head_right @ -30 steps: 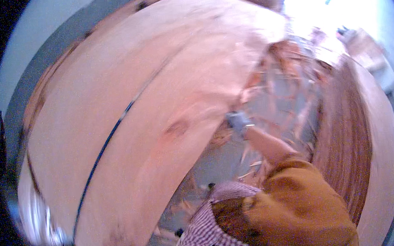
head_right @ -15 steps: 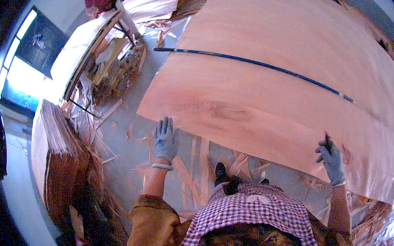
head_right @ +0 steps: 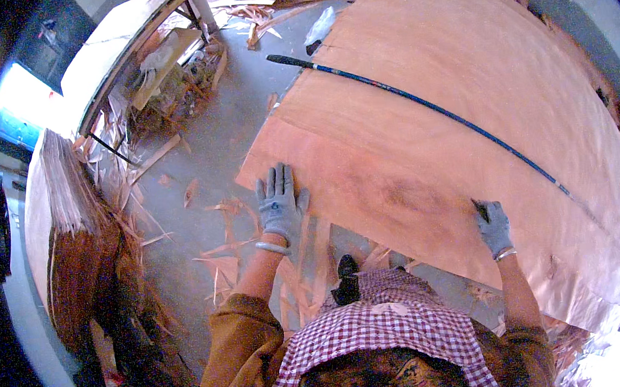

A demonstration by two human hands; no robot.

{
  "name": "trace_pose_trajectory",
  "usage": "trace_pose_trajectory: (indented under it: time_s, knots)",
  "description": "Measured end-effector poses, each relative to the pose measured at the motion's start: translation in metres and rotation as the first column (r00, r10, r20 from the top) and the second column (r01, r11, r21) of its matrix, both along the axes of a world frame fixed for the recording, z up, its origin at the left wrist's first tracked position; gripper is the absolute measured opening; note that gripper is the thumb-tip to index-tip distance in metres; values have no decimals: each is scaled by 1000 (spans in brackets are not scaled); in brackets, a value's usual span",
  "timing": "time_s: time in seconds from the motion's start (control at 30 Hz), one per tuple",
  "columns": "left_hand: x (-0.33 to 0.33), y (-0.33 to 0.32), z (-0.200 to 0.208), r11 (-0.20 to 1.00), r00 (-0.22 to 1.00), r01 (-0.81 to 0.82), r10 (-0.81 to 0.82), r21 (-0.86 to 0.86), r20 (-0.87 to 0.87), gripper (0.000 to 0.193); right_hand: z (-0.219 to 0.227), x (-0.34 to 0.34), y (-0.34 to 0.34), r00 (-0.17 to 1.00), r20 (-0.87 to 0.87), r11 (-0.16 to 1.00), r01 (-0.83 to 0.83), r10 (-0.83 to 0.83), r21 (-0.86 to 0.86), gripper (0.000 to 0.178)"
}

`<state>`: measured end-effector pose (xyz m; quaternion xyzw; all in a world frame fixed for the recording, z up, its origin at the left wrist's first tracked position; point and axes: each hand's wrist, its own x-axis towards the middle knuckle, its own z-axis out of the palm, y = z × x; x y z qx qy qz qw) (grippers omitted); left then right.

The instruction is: The person cuts sheets of wood veneer using a utility knife. They move several thin sheets on a work table, trim along the edges, and pull off the cut strips.

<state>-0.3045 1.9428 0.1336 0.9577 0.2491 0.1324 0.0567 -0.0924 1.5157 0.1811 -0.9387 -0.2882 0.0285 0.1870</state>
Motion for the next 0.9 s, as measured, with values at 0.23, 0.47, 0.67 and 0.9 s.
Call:
trace_pose_trajectory:
  time_s: [0.23,0.47,0.67,0.9]
  knots:
    - [1,-12,6,997,1000,3,-4,-78,-11,65,-10,13,-15,999,13,998,51,-51,-46,15]
    - [-1,-14,5,997,1000,8,-8,-80,2,68,-8,8,-20,999,52,999,2,-4,33,15]
    - [-4,-9,14,999,998,-23,20,-47,-59,69,2,6,-14,1000,-10,999,21,-21,35,16]
    - [-1,1,15,999,994,25,-28,-26,-107,65,30,14,16,985,-85,988,-149,152,38,20]
